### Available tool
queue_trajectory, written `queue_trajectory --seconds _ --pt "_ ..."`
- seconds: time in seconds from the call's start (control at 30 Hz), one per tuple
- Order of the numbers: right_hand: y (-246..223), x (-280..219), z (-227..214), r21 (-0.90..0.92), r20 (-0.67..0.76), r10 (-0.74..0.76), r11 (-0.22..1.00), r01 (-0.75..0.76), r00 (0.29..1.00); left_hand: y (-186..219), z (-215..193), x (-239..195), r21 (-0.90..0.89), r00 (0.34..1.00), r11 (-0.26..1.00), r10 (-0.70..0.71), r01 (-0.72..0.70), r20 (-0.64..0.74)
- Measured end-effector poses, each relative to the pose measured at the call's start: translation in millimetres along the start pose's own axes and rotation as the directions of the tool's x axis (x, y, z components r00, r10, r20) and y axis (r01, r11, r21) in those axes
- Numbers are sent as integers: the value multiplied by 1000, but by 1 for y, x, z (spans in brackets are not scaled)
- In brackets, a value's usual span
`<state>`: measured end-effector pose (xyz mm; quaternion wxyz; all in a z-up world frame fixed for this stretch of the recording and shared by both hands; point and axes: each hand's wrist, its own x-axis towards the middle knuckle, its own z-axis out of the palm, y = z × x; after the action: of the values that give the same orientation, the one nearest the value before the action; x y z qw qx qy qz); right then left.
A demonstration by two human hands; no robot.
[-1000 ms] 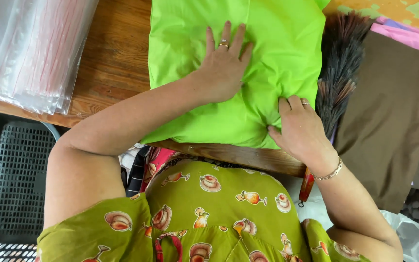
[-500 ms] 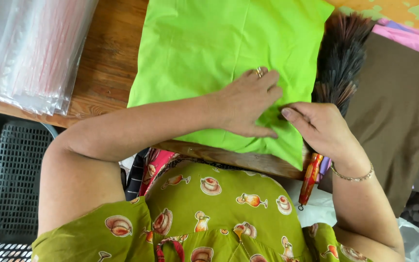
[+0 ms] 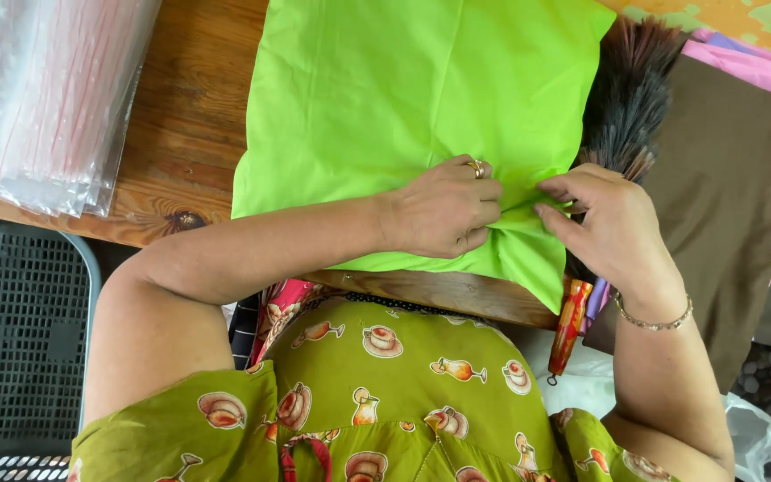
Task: The person smooths a bright green fabric on their lap with both hands. They then use a feather duster to brush the surface of the fabric repeatedly, alternating between smoothing it by hand and dusting it.
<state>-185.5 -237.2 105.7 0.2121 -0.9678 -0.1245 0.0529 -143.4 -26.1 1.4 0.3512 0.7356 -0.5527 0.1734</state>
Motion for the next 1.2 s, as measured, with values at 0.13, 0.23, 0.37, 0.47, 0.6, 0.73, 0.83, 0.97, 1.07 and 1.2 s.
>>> queue_trajectory --seconds 0.13,0.23,0.37,0.47,0.6,0.73,0.83,0.97,1.07,1.2 --pt "-27 4 4 -52 3 -19 998 19 1000 4 -23 6 -43 993 999 7 -12 -118" --pt "-30 10 29 -195 219 25 981 19 975 5 -15 0 -35 999 999 14 -16 -41" --pt "16 12 68 -487 93 -80 866 116 992 1 -2 -4 -63 998 996 -53 56 45" --pt "16 12 63 -689 -116 -292 712 135 949 5 -3 -2 -60 993 996 -74 69 -91" --pt "-14 11 48 -827 -410 -459 551 -110 788 11 -31 4 90 960 990 -79 106 -267" --pt "-17 -11 53 -601 -379 -225 798 -53 898 8 -24 -1 124 977 988 -63 90 -205" --pt "2 -17 68 -527 -151 -115 850 18 982 5 -11 -3 157 991 987 -8 29 -131" --pt "24 -18 90 -496 -115 -238 855 152 964 4 0 -3 77 988 997 6 6 -157" --pt "39 -16 93 -532 -148 -355 815 228 923 3 -6 0 32 981 999 -8 14 -192" --pt "14 -24 54 -371 -136 -331 891 262 934 9 -14 3 -64 969 998 -36 21 -245"
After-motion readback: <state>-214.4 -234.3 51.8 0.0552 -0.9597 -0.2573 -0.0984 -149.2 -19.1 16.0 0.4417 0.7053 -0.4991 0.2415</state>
